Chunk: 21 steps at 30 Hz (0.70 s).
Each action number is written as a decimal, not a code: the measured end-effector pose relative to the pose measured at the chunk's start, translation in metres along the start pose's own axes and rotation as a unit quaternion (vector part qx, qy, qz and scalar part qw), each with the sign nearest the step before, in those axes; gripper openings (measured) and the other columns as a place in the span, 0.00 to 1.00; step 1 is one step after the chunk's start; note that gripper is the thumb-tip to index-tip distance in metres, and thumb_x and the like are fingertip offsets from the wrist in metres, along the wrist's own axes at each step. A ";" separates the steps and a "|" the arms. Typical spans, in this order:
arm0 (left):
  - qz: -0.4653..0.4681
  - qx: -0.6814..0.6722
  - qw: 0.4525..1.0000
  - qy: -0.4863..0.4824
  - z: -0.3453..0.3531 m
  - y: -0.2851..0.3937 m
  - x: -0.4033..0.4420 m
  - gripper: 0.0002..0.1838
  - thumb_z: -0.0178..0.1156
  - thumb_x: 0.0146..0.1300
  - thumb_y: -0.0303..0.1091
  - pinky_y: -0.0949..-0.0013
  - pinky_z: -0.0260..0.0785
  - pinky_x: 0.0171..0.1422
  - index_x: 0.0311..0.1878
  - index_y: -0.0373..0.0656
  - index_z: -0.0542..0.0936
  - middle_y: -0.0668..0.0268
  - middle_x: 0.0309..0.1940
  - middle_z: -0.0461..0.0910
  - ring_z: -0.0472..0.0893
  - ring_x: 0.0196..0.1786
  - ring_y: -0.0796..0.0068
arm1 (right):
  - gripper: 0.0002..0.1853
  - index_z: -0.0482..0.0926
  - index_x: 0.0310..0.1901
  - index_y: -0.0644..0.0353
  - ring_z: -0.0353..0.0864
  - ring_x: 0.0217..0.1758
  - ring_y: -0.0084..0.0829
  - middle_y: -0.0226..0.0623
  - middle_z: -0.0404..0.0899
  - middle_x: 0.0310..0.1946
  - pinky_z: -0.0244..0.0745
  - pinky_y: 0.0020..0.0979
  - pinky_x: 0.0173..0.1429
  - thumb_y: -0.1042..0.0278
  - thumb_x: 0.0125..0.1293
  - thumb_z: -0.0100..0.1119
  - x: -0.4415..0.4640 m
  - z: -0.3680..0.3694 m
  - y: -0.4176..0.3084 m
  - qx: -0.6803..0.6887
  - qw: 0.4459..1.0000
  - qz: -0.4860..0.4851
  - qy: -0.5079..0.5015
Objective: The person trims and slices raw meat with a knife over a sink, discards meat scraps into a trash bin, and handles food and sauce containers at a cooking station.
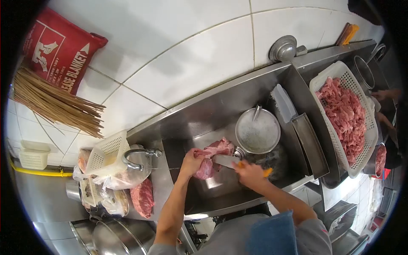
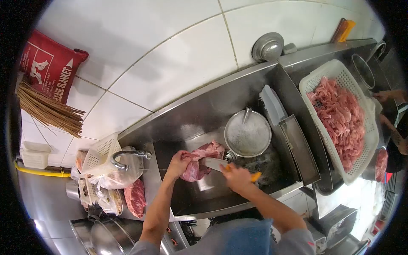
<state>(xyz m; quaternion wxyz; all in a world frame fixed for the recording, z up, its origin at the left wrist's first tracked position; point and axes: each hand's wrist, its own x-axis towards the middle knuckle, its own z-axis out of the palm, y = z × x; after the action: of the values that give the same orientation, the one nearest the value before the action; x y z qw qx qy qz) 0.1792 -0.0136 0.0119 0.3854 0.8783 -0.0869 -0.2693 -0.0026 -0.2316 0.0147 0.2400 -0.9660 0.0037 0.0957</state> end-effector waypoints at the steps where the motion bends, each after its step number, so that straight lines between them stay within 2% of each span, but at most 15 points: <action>1: -0.004 -0.048 0.999 -0.009 0.001 -0.011 0.004 0.16 0.61 0.63 0.31 0.67 0.74 0.52 0.50 0.32 0.76 0.54 0.45 0.85 0.84 0.49 0.70 | 0.30 0.71 0.67 0.44 0.85 0.32 0.44 0.44 0.76 0.49 0.81 0.45 0.36 0.65 0.60 0.57 -0.011 -0.006 0.008 -0.003 1.000 0.011 -0.001; 2: 0.002 -0.068 0.998 -0.006 0.002 -0.009 0.003 0.16 0.61 0.63 0.32 0.67 0.75 0.53 0.51 0.32 0.76 0.54 0.45 0.85 0.84 0.49 0.70 | 0.30 0.71 0.67 0.43 0.85 0.32 0.44 0.44 0.76 0.49 0.81 0.45 0.35 0.64 0.60 0.57 -0.016 -0.007 0.011 -0.006 1.000 0.021 -0.003; 4: 0.012 -0.106 0.994 -0.007 0.014 0.004 -0.008 0.18 0.61 0.62 0.33 0.67 0.75 0.53 0.52 0.32 0.76 0.54 0.47 0.85 0.84 0.50 0.70 | 0.29 0.73 0.64 0.44 0.84 0.29 0.44 0.43 0.76 0.48 0.80 0.45 0.32 0.64 0.58 0.58 0.001 0.017 0.009 -0.008 0.998 -0.021 0.061; 6: 0.033 -0.047 0.998 0.016 0.027 0.012 -0.014 0.16 0.58 0.63 0.30 0.69 0.74 0.55 0.52 0.32 0.75 0.55 0.47 0.84 0.83 0.50 0.70 | 0.28 0.74 0.62 0.45 0.84 0.27 0.43 0.43 0.77 0.47 0.79 0.45 0.31 0.63 0.57 0.59 0.043 0.052 -0.004 -0.007 0.994 -0.050 0.094; 8: 0.048 -0.008 0.998 0.046 0.033 0.016 -0.014 0.14 0.55 0.64 0.26 0.71 0.73 0.56 0.52 0.30 0.74 0.56 0.47 0.84 0.82 0.50 0.72 | 0.26 0.75 0.61 0.45 0.84 0.29 0.43 0.42 0.77 0.46 0.79 0.46 0.32 0.63 0.57 0.59 0.059 0.055 -0.011 -0.051 0.995 -0.033 0.075; 9: 0.014 -0.051 0.998 0.018 0.023 0.019 -0.014 0.15 0.56 0.63 0.25 0.70 0.73 0.56 0.52 0.30 0.74 0.56 0.46 0.84 0.83 0.49 0.71 | 0.26 0.76 0.60 0.45 0.84 0.30 0.43 0.42 0.77 0.46 0.79 0.47 0.33 0.62 0.58 0.59 0.054 0.055 -0.013 -0.038 0.997 -0.027 0.061; 12: 0.040 -0.063 0.997 -0.003 0.002 0.025 -0.013 0.21 0.61 0.58 0.34 0.65 0.74 0.55 0.55 0.38 0.76 0.53 0.44 0.85 0.84 0.50 0.62 | 0.24 0.78 0.58 0.45 0.85 0.37 0.44 0.43 0.78 0.48 0.80 0.49 0.38 0.61 0.58 0.59 0.018 0.014 -0.006 0.061 0.998 -0.008 0.029; 13: 0.008 -0.007 1.000 -0.013 -0.004 0.020 -0.013 0.23 0.63 0.55 0.34 0.64 0.73 0.57 0.56 0.39 0.76 0.52 0.46 0.84 0.84 0.51 0.59 | 0.22 0.78 0.57 0.46 0.84 0.40 0.46 0.44 0.79 0.47 0.79 0.49 0.41 0.61 0.60 0.59 0.003 -0.003 0.000 0.079 0.997 0.019 -0.007; 16: 0.048 0.117 0.991 -0.040 -0.008 0.042 -0.038 0.27 0.66 0.53 0.31 0.67 0.72 0.58 0.57 0.37 0.74 0.54 0.48 0.83 0.83 0.52 0.64 | 0.17 0.79 0.55 0.48 0.83 0.43 0.50 0.47 0.82 0.40 0.77 0.49 0.47 0.58 0.65 0.56 -0.049 -0.065 0.023 0.168 0.979 0.092 -0.074; 17: 0.060 0.131 0.989 -0.027 -0.002 0.032 -0.039 0.32 0.69 0.48 0.35 0.64 0.72 0.62 0.59 0.39 0.74 0.53 0.50 0.82 0.82 0.55 0.57 | 0.17 0.78 0.56 0.49 0.83 0.43 0.50 0.48 0.82 0.38 0.76 0.48 0.46 0.57 0.67 0.54 -0.065 -0.076 0.034 0.195 0.972 0.091 -0.094; 18: 0.059 0.156 0.986 -0.017 0.000 0.027 -0.041 0.32 0.69 0.48 0.36 0.62 0.72 0.62 0.59 0.40 0.74 0.52 0.50 0.82 0.82 0.55 0.56 | 0.18 0.77 0.57 0.50 0.82 0.43 0.50 0.49 0.83 0.37 0.76 0.48 0.46 0.55 0.70 0.52 -0.079 -0.086 0.040 0.221 0.964 0.090 -0.115; 21: 0.051 0.221 0.974 0.008 -0.002 0.018 -0.042 0.30 0.69 0.49 0.38 0.58 0.72 0.61 0.58 0.42 0.75 0.52 0.53 0.80 0.80 0.56 0.52 | 0.19 0.76 0.59 0.54 0.83 0.39 0.48 0.48 0.82 0.35 0.75 0.44 0.44 0.55 0.72 0.51 -0.096 -0.117 0.037 0.283 0.895 0.232 -0.255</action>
<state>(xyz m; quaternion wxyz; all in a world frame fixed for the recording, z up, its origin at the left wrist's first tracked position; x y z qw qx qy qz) 0.1461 -0.0095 0.0427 0.1953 0.9382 -0.1865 -0.2166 -0.0776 -0.3225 0.1165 0.4669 -0.7714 0.1929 0.3869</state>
